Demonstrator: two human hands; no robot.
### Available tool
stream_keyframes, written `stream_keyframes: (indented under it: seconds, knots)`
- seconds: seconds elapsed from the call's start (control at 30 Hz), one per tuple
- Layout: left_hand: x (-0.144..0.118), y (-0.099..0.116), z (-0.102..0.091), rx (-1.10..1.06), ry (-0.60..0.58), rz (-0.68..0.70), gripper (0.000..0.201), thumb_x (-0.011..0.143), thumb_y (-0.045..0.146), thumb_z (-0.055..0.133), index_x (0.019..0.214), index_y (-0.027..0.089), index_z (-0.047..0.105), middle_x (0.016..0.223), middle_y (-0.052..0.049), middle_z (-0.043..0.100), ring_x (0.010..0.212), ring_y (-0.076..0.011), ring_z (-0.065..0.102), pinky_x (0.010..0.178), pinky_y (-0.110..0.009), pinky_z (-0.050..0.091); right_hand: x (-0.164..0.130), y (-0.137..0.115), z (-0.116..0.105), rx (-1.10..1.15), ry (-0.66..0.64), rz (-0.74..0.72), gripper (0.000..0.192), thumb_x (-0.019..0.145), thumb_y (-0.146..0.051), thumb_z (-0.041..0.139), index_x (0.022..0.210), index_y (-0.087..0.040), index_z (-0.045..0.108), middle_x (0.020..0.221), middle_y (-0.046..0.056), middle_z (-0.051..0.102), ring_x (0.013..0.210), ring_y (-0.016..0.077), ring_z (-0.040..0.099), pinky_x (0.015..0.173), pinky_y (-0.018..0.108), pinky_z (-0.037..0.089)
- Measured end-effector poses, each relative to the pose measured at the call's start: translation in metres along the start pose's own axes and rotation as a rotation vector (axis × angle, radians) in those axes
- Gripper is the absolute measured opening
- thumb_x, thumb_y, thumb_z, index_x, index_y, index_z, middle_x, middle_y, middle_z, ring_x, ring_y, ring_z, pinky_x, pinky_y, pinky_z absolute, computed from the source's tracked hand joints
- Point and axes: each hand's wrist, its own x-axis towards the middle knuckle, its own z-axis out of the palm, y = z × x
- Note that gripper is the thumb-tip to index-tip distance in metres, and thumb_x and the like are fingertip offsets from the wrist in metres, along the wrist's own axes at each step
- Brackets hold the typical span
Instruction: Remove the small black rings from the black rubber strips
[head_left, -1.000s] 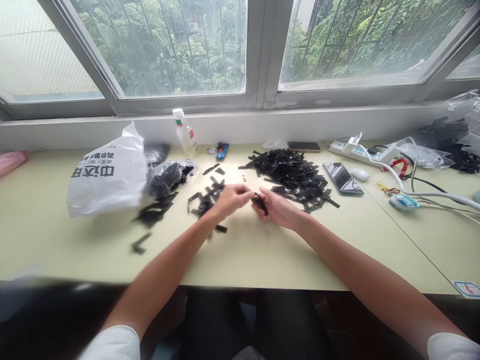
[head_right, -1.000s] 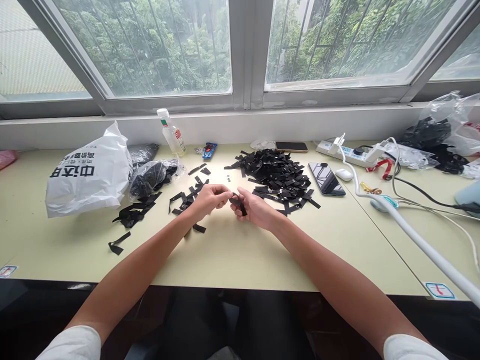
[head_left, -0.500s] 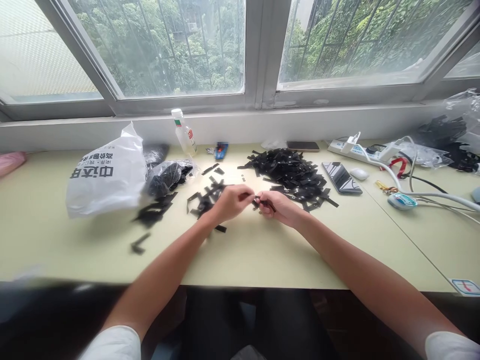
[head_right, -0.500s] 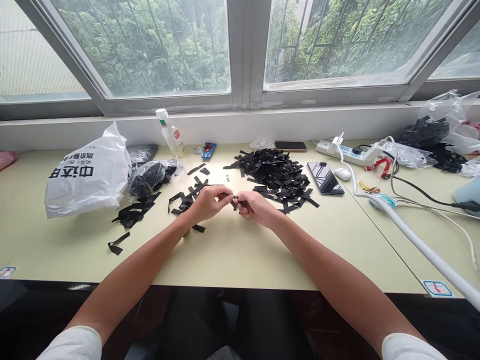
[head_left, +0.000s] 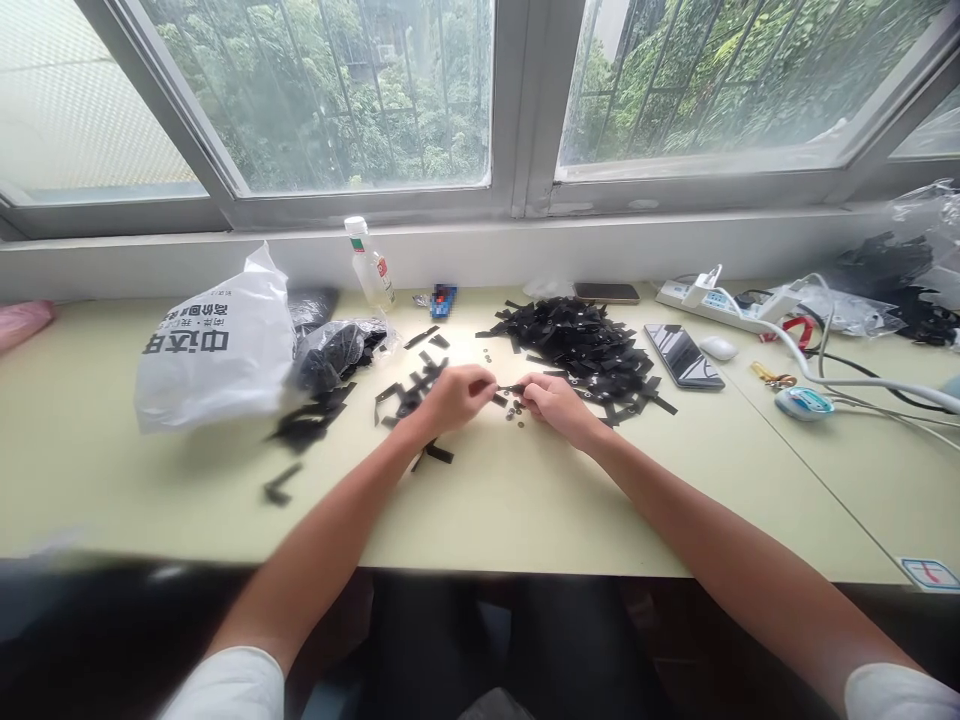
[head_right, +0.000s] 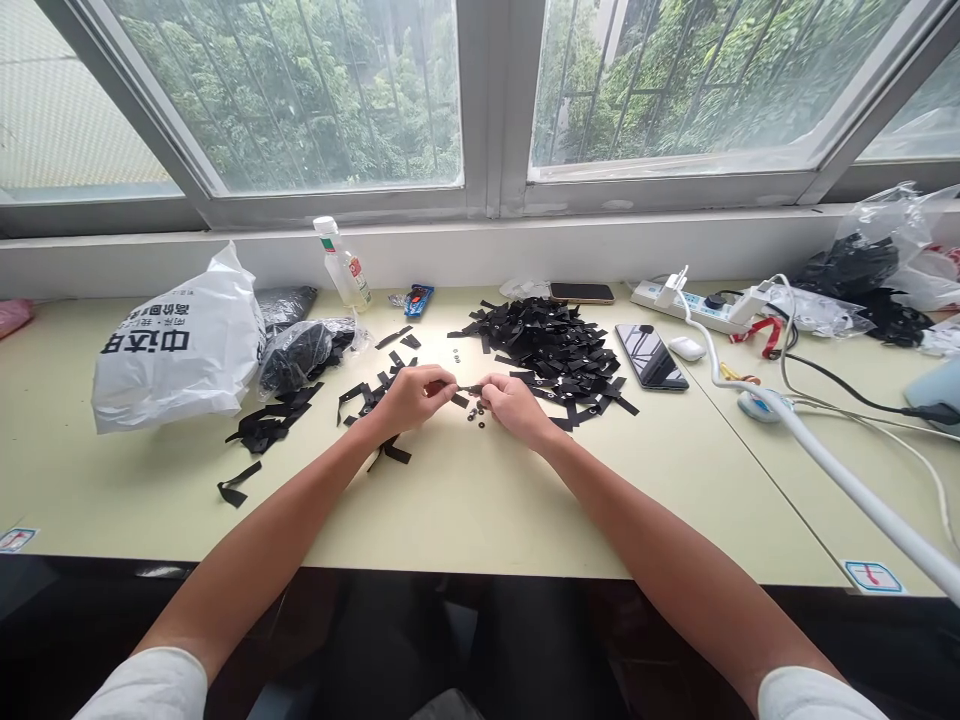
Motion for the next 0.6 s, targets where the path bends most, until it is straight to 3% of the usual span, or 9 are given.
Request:
stream_keyframes:
  seconds: [0.17,0.37,0.6]
  knots:
    - [0.000,-0.006,-0.007,-0.021,-0.033,-0.109,0.019,0.088,0.027,0.058,0.081,0.014,0.070,0.075,-0.004,0.068,0.062,-0.0124,0.055,0.058,-0.025,0.043,0.002,0.002,-0.006,-0.010,0.073,-0.007,0.006,0.077,-0.025,0.053,0.077,-0.022,0.058,0.061,-0.003,0.044,0.051,0.0107,0.031,0.049,0.027,0.021]
    - [-0.001,-0.011,-0.028,-0.037,-0.194,-0.230,0.015,0.079,0.025,0.058,0.073,0.015,0.067,0.065,-0.002,0.062,0.055,-0.0109,0.050,0.052,-0.023,0.037,0.000,0.002,-0.006,-0.162,0.147,-0.088,0.016,0.084,-0.034,0.057,0.077,-0.022,0.062,0.063,-0.002,0.050,0.054,0.0126,0.039,0.052,0.028,0.030]
    - [-0.002,-0.007,-0.072,0.083,-0.414,-0.349,0.014,0.072,0.027,0.059,0.065,0.018,0.065,0.059,-0.002,0.057,0.048,-0.0106,0.043,0.045,-0.025,0.028,0.002,0.002,-0.005,-0.036,0.168,-0.204,0.033,0.093,-0.047,0.052,0.079,-0.021,0.067,0.086,0.006,0.068,0.081,0.0199,0.062,0.077,0.033,0.049]
